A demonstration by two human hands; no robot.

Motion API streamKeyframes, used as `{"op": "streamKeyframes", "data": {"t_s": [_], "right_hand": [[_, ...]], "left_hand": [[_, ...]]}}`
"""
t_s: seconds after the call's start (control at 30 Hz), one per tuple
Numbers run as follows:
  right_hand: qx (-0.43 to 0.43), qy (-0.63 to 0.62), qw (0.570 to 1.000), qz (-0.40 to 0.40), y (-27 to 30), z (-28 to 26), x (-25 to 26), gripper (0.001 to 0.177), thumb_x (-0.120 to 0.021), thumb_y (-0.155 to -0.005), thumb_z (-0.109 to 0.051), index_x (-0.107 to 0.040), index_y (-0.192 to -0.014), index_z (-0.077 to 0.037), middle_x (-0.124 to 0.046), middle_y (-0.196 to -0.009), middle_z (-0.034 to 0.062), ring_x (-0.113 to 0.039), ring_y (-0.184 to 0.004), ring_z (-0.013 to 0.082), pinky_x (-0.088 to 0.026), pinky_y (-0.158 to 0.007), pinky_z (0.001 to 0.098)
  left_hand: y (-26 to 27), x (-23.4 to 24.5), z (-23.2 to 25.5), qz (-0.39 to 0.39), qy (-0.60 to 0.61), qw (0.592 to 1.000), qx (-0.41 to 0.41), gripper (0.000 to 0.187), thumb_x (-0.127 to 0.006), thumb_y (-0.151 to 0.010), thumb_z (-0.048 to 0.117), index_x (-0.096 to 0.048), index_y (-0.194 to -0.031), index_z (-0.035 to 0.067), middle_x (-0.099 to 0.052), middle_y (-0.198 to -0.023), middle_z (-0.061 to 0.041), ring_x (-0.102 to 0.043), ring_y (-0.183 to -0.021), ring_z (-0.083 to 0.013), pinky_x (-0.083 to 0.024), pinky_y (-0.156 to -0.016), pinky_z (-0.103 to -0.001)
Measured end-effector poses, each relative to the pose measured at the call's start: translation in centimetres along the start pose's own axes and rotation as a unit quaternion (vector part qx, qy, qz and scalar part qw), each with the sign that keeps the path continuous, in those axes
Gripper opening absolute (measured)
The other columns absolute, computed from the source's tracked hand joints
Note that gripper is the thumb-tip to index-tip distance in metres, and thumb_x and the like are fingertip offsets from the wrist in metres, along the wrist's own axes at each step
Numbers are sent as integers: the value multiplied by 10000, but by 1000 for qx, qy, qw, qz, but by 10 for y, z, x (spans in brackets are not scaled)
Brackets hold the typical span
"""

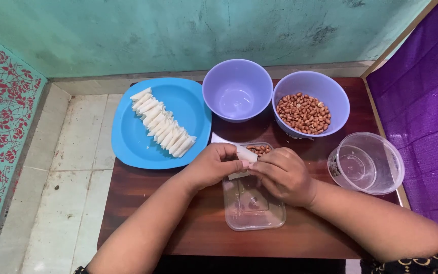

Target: Wrapping individual peanuts in small strips of dough to prepare snacks.

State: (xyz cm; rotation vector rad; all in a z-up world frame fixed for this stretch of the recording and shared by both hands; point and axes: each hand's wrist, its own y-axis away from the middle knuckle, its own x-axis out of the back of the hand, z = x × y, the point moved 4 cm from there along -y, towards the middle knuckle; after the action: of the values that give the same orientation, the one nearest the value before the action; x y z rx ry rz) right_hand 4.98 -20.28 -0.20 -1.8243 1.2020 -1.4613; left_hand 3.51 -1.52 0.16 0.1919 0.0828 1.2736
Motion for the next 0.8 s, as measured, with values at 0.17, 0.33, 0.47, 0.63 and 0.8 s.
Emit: {"op": "streamKeyframes", "data": {"t_s": [0.17, 0.33, 0.47, 0.63, 0.8], "right_hand": [[-3, 1, 1000, -10, 1, 1, -1, 72, -739, -934, -132, -763, -930, -65, -697, -847, 112, -696, -733, 350, -560, -665, 463], [-9, -1, 1000, -13, 3, 3, -2, 51, -738, -926, -110, -757, -935, -63, -692, -841, 115, -700, -734, 360, -560, -650, 467], [-26, -7, 999, -17, -1, 4, 1, 57, -751, -907, -128, -763, -933, -79, -697, -850, 109, -704, -753, 352, -560, -662, 464], [-53, -15, 998, -21, 10, 14, -2, 59, -752, -897, -138, -752, -922, -85, -690, -851, 119, -692, -746, 375, -553, -665, 475], [-69, -29, 997, -12, 4, 9, 0, 73, -751, -911, -158, -732, -907, -87, -678, -857, 123, -682, -734, 383, -540, -655, 486]], "left_hand": [[1, 0, -7, -10, -13, 1000, 6, 150, -732, -870, 117, -774, -954, 0, -729, -773, -71, -606, -738, -126, -502, -701, -283], [1, -2, -14, 8, -19, 1000, 3, 236, -748, -866, 133, -765, -1036, -29, -750, -845, -87, -639, -783, -144, -532, -746, -304], [1, 1, -13, 22, -66, 997, -14, 240, -748, -871, 171, -773, -1024, -12, -781, -878, -127, -676, -825, -159, -547, -763, -330], [4, 0, -10, 24, -71, 997, -33, 255, -792, -830, 187, -783, -986, -15, -785, -881, -139, -688, -846, -182, -555, -788, -353], [2, -1, -19, -10, -99, 994, -38, 360, -883, -749, 214, -787, -1012, -13, -784, -928, -174, -726, -887, -245, -569, -829, -381]]}}
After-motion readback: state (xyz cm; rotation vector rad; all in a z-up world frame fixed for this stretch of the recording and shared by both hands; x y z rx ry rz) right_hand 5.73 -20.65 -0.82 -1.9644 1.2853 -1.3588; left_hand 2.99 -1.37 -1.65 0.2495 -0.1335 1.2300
